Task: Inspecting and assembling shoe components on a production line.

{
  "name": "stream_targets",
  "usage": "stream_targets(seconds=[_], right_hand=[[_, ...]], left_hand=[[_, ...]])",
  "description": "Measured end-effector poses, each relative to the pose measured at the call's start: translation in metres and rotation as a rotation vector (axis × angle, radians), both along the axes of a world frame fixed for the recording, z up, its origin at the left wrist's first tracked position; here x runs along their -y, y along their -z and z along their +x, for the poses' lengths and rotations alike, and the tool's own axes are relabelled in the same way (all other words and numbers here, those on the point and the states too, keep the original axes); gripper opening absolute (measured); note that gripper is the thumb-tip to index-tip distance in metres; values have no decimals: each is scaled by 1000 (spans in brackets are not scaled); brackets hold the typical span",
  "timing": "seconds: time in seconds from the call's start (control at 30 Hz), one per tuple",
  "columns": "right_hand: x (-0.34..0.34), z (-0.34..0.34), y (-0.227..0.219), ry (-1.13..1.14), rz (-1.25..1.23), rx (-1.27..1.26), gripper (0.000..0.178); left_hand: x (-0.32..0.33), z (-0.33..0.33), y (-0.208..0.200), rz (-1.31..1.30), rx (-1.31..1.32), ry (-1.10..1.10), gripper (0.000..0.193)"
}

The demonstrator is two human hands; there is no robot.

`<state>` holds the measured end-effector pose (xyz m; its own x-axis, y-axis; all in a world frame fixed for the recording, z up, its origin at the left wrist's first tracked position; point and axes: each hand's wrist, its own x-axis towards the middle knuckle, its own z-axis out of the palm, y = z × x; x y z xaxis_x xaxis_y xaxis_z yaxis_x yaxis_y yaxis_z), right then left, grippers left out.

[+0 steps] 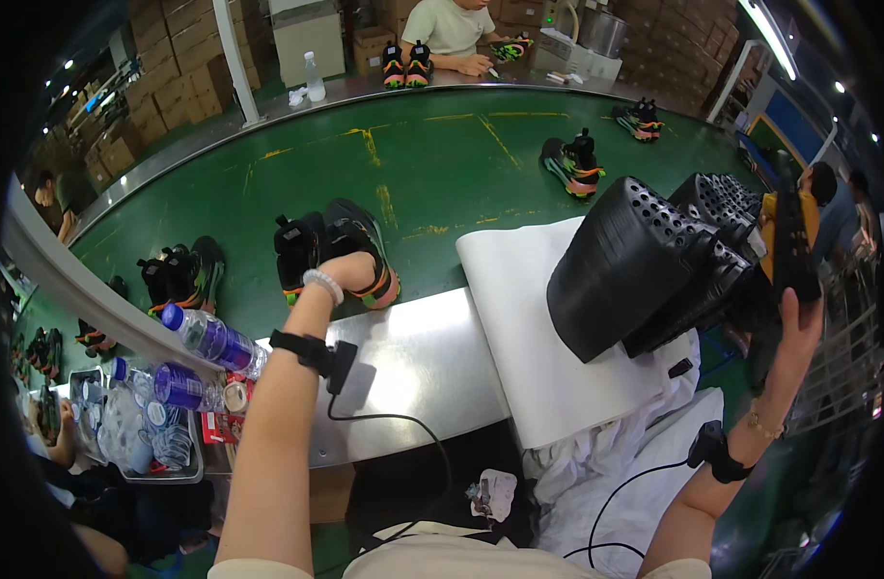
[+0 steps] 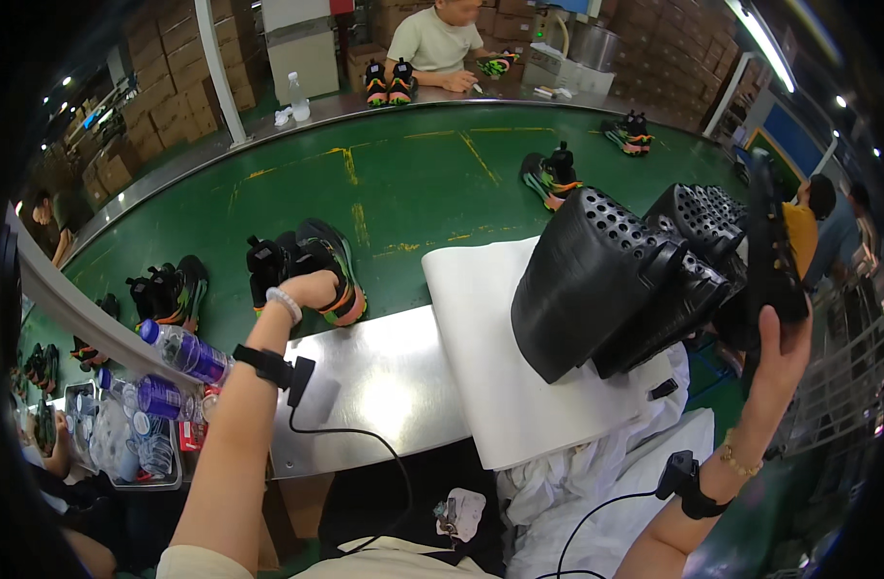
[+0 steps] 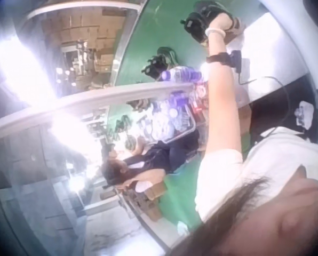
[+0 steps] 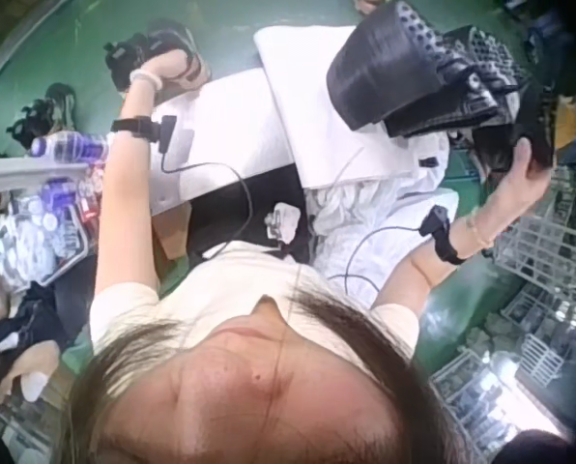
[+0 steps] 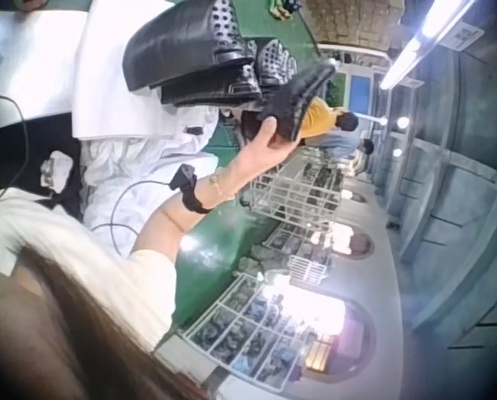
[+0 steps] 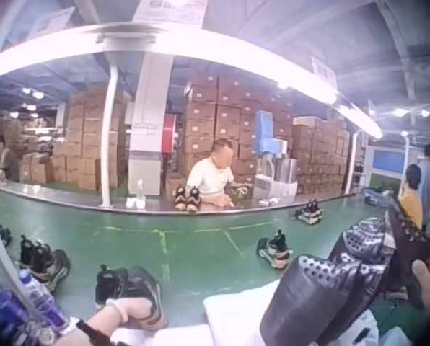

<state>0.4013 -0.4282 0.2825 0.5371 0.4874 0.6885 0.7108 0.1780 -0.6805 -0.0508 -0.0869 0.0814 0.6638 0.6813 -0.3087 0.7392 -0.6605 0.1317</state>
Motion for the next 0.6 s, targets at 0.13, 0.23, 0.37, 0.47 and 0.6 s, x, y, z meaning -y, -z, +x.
stream_targets(seconds=[0.13,0.23,0.37,0.47,0.6], right_hand=[[20,-45,-17,-88,96,2,48],[10,-101,-19,-237,100,118,46],[-41,-201,-16,-607,-108,-83,40],[-90,-243,-20,-582,-495,234,25],[-186,-277,34,-611,-628,659,33]], left_hand=[[-20,-7,9,-130,-53,-151,22],[-11,24,-19,-103,-51,-279,24],[25,27,-37,-68,-61,-492,27],[52,16,-20,161,118,-528,24],[101,6,27,580,1041,-809,19]])
